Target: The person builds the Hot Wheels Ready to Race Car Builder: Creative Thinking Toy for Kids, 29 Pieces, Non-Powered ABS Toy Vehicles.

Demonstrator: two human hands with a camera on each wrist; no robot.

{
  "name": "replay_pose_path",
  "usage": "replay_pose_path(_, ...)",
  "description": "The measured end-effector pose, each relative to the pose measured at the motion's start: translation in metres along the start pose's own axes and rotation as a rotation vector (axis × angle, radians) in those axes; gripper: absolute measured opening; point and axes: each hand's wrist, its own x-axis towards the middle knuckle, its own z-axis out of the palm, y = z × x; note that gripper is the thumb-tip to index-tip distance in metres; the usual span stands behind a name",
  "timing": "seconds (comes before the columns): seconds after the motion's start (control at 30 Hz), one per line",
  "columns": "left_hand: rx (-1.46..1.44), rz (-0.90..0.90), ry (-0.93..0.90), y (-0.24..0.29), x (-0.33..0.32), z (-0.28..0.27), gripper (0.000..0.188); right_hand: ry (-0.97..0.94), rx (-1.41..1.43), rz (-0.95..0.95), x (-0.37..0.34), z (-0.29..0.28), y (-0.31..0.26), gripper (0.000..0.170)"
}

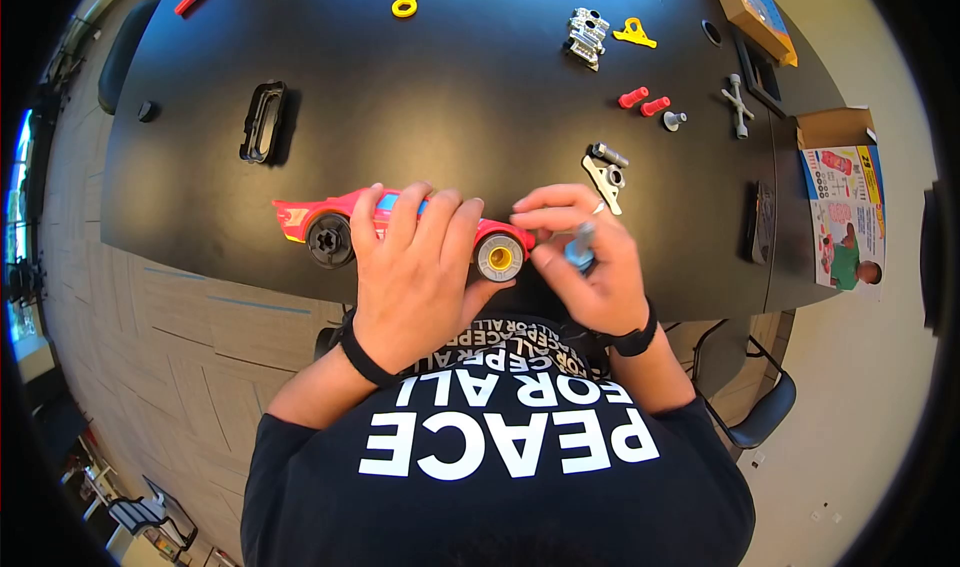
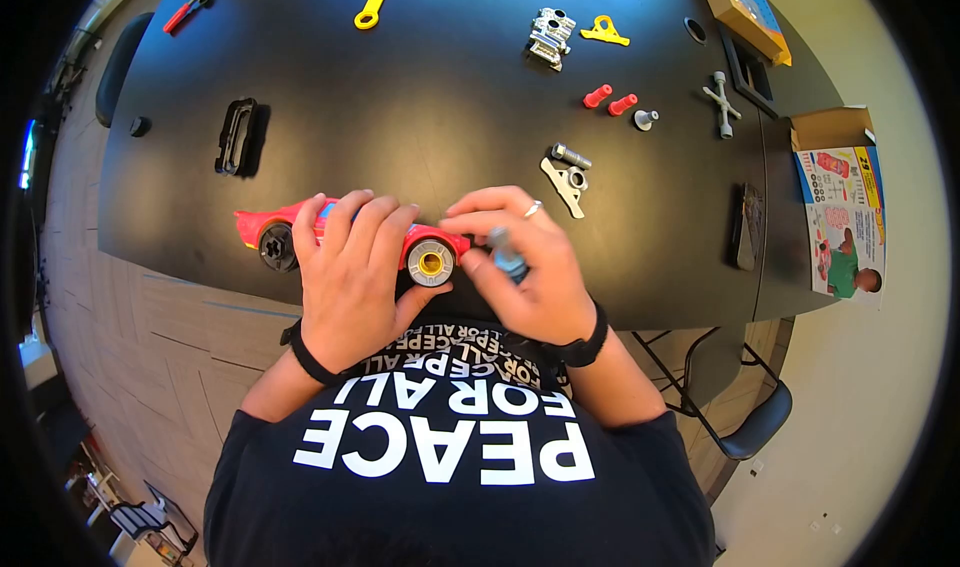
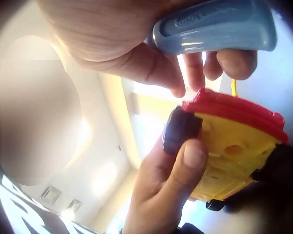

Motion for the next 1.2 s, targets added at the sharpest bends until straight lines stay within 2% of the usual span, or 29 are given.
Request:
replay_pose_path(0.07,-0.014,-0.002,-0.010,0.001,0.000,-0.001,0.067,0.160,-0.074,0.014,-0.006,-0.014,0.020,0.017)
replay_pose_path(0.17,-0.013,0.002,-0.016,0.001,-0.001,0.001,0.065,0.382,-0.494,0.048,-0.003,-0.038,0.040,0.018)
replay_pose_path(0.2,0.021,0.003,0.008,0.000,-0.001,0.005,0.064,0.410,-0.574,0.146,0.002,-0.047,0.042,0.024)
replay_pose_path(0.27,0.053,0.015,0.031,-0.001,-0.001,0.009,0.064,0.357,-0.765,0.095,0.010,-0.069,0.062,0.032)
replay_pose_path(0.37,0.066,0.018,0.046,-0.001,0.000,0.010,0.063,0.302,-0.837,0.017,0.025,-0.078,0.090,0.035)
replay_pose_path(0.47,0.052,0.002,0.054,-0.001,0.000,0.009,0.063,0.209,-0.833,0.081,0.036,-0.079,0.105,0.036)
replay_pose_path(0.53,0.066,0.018,0.111,-0.001,0.000,0.012,0.054,0.197,-0.828,0.047,0.039,-0.078,0.089,0.033)
replay_pose_path(0.6,0.070,0.003,0.128,-0.002,0.000,0.014,0.053,0.311,-0.368,-0.025,0.040,-0.065,0.053,0.028)
replay_pose_path(0.67,0.070,-0.001,0.137,-0.001,0.001,0.015,0.053,0.219,-0.027,-0.091,0.033,-0.052,0.017,0.025)
replay_pose_path(0.73,0.072,-0.020,0.116,0.000,0.003,0.015,0.056,0.074,0.112,-0.230,0.026,-0.040,0.000,0.029)
replay_pose_path(0.77,0.075,-0.035,0.097,0.000,0.004,0.015,0.060,-0.050,0.031,-0.299,0.028,-0.042,-0.008,0.033)
replay_pose_path(0.8,0.071,-0.026,0.095,0.001,0.005,0.016,0.060,-0.082,-0.029,-0.276,0.026,-0.037,-0.016,0.033)
replay_pose_path(0.87,0.067,-0.027,0.100,0.001,0.006,0.015,0.060,-0.071,-0.077,-0.351,0.029,-0.024,-0.012,0.032)
replay_pose_path(0.97,0.074,-0.022,0.090,0.000,0.005,0.015,0.059,-0.121,-0.110,-0.315,0.025,-0.019,-0.016,0.029)
replay_pose_path(1.1,0.061,-0.021,0.104,0.000,0.004,0.016,0.059,-0.119,-0.089,-0.356,0.025,-0.017,-0.013,0.028)
replay_pose_path(1.2,0.053,-0.027,0.105,0.000,0.004,0.015,0.060,-0.029,-0.178,-0.366,0.025,-0.014,-0.012,0.027)
